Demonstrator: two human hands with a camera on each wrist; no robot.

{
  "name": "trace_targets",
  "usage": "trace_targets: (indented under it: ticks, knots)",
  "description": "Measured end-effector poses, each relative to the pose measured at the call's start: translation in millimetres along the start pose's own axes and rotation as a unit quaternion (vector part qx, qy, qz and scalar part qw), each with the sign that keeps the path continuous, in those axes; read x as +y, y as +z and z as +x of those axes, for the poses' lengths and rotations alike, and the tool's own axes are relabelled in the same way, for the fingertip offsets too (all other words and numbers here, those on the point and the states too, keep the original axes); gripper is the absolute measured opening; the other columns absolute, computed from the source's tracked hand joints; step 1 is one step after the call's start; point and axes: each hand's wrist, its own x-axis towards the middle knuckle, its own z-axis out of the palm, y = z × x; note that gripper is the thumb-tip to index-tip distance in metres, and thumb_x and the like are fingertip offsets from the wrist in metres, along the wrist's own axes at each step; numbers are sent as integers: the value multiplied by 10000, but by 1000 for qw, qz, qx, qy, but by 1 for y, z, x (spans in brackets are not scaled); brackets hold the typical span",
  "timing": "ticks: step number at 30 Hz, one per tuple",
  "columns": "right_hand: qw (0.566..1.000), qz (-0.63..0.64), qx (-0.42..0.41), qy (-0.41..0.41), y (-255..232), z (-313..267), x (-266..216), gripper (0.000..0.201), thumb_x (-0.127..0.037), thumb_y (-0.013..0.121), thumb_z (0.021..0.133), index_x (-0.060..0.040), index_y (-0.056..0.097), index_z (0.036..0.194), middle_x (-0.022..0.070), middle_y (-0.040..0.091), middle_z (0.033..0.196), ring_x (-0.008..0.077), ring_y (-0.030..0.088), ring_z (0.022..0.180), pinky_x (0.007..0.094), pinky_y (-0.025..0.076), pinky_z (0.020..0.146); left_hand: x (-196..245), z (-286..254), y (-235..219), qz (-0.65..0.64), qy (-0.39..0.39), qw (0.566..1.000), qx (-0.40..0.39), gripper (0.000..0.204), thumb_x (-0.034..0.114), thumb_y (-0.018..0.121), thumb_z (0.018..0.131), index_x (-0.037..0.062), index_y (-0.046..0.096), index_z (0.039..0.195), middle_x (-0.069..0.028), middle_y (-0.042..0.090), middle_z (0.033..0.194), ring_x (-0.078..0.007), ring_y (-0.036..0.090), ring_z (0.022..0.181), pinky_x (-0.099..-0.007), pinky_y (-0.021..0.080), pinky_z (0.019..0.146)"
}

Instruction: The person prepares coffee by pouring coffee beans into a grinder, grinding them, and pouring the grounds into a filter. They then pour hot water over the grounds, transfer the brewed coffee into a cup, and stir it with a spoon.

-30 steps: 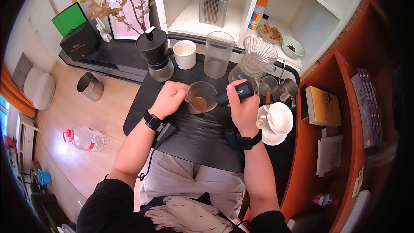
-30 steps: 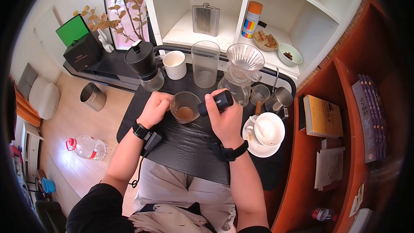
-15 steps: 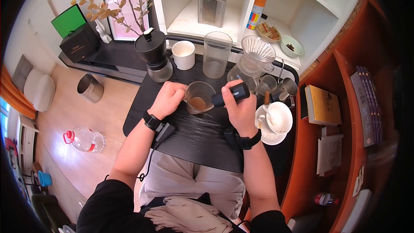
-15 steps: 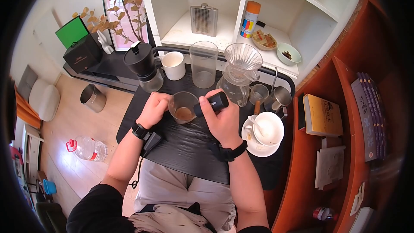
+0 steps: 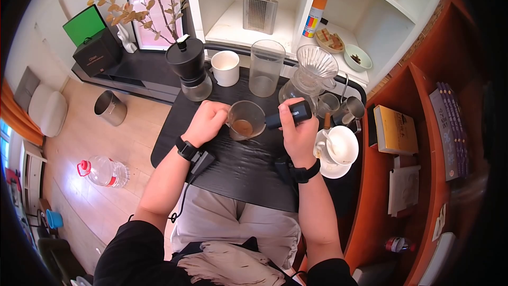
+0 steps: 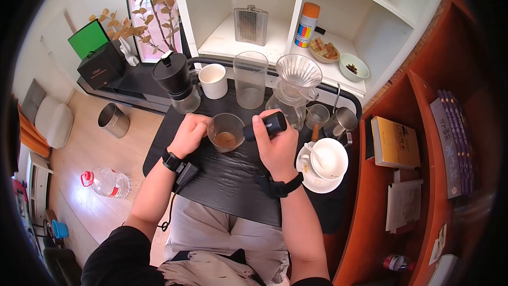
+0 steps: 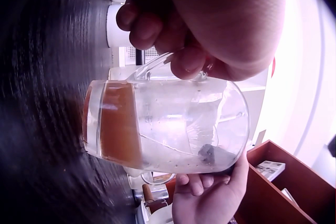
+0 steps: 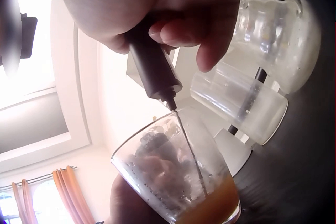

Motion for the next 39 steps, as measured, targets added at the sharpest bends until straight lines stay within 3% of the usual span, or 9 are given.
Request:
trace_targets:
  ticks: [1,5,7,16,27,30,34,35,39]
  knots:
    - [1000,9,-4,12,1,0,-2,214,-235,761,1001,-37,696,954,-11,631,702,39,530,628,236,428,575,0,0,1,-11,14,1000,9,294,117,468,940,-68,548,725,-77,471,603,-144,437,565,-329,373,558]
    - [999,-2,-51,11,-1,-1,-1,203,-219,761,1002,-31,694,962,-10,638,710,41,539,638,231,434,583,1,0,-1,-7,21,1000,3,283,114,470,933,-66,542,726,-78,466,603,-145,435,566,-332,372,557]
    - [999,-7,-38,5,-2,-1,0,194,-213,762,1001,-34,695,965,-12,640,717,37,538,639,228,431,582,-1,1,-5,25,-3,1000,-18,305,143,472,907,-68,674,820,-179,659,690,-278,659,635,-380,523,657]
    - [999,-21,-45,-13,-1,0,-3,192,-219,780,986,-46,696,972,-15,642,723,36,534,616,225,423,567,-4,0,-4,9,-7,1000,-16,321,147,475,913,-68,711,882,-180,670,699,-265,664,634,-369,527,654]
    - [997,-19,-67,-15,-1,1,-9,196,-220,776,988,-42,698,959,7,649,698,65,567,618,247,452,580,-1,1,-4,19,-8,1000,-13,307,141,476,911,-65,691,838,-170,661,681,-257,659,625,-365,522,644]
    - [997,-39,-36,-53,-2,1,0,200,-228,787,982,-47,702,979,-5,652,721,44,548,615,235,442,573,-2,1,-4,22,-9,1000,-12,306,144,477,912,-64,687,832,-169,659,678,-260,658,624,-366,522,646]
    - [998,-25,-50,-18,0,2,-10,199,-218,777,985,-41,694,947,6,657,709,68,575,621,247,459,585,0,1,-4,19,0,1000,-12,309,149,478,912,-64,687,833,-171,661,682,-266,661,628,-366,523,648]
    - [996,-34,-60,-50,0,2,-8,199,-219,777,985,-42,694,948,6,659,707,67,582,626,246,463,588,0,1,-4,19,0,1000,-13,309,149,478,912,-64,687,833,-171,661,682,-266,661,628,-366,523,648]
    - [997,-39,-33,-49,-2,1,-2,199,-228,786,980,-49,698,973,2,662,720,53,575,627,242,456,585,-1,0,-5,21,-5,1000,-14,313,150,479,910,-67,697,850,-177,670,695,-269,669,637,-367,526,655]
